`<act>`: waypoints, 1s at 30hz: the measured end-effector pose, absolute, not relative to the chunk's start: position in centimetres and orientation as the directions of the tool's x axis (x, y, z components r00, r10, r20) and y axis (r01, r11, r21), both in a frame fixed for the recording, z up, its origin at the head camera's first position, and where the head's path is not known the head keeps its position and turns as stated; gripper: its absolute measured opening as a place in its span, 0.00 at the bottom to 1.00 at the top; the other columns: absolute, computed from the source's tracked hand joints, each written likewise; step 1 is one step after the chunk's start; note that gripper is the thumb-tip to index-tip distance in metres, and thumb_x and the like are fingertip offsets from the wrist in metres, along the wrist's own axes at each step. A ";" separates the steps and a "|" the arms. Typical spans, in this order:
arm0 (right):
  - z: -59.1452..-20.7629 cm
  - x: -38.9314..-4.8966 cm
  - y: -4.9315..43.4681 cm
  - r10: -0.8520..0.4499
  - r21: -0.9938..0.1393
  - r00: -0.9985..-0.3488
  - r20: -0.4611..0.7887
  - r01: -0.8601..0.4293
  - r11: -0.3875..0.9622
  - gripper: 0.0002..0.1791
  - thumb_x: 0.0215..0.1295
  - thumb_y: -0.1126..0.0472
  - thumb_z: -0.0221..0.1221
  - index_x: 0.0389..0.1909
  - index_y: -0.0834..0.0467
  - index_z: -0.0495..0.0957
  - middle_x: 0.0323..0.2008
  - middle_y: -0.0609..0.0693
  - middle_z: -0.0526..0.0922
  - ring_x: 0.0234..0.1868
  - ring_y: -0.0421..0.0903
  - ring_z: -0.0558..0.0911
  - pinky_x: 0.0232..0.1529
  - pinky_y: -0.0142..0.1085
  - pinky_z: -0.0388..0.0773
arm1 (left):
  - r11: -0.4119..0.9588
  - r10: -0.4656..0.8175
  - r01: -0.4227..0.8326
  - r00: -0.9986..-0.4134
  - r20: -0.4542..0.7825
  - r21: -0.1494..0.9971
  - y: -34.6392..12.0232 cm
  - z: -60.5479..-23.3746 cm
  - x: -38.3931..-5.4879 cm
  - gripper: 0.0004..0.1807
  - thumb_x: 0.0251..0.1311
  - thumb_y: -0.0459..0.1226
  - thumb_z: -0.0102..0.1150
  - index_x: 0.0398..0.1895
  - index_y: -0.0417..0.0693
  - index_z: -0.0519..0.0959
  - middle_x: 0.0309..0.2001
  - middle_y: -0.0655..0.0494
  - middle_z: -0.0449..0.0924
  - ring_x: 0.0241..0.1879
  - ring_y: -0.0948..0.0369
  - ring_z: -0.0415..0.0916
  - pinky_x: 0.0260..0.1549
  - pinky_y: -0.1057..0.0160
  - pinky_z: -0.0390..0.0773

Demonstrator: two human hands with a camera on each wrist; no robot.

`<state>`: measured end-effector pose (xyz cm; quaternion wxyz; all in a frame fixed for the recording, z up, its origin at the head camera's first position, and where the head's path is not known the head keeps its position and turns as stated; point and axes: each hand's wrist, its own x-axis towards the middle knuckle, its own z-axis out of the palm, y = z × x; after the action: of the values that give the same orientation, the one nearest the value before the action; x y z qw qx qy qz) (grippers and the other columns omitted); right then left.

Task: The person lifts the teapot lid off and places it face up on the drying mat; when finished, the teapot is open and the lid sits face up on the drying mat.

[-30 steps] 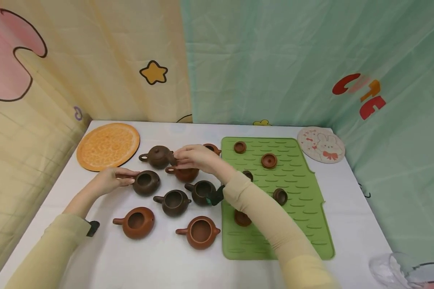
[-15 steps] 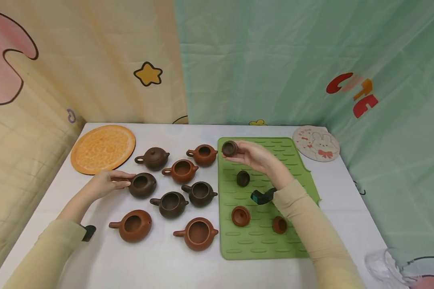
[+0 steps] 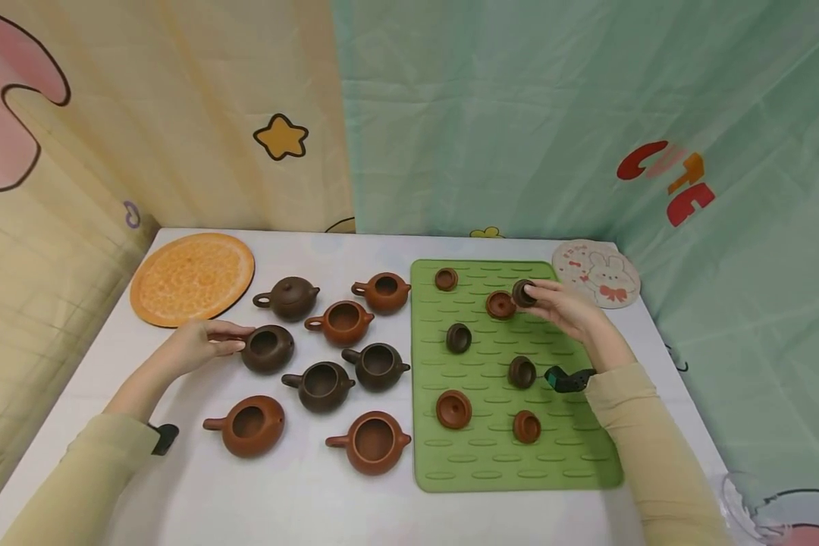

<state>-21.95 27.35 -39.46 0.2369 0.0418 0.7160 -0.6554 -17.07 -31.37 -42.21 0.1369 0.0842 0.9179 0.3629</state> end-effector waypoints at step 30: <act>-43.3 -23.3 31.6 0.184 -0.817 -0.910 -0.372 0.415 0.400 0.29 0.76 0.57 0.50 0.72 0.66 0.60 0.74 0.66 0.57 0.54 0.46 0.79 0.61 0.34 0.75 | 0.762 0.228 0.029 -0.947 -0.225 0.647 -31.2 -42.1 -17.0 0.20 0.62 0.38 0.65 0.56 0.40 0.81 0.54 0.39 0.82 0.41 0.80 0.71 0.35 0.73 0.79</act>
<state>-23.26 31.63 -43.30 0.1118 0.1806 0.8293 -0.5169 -16.98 -31.17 -42.08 0.1468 0.0693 0.9270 0.3382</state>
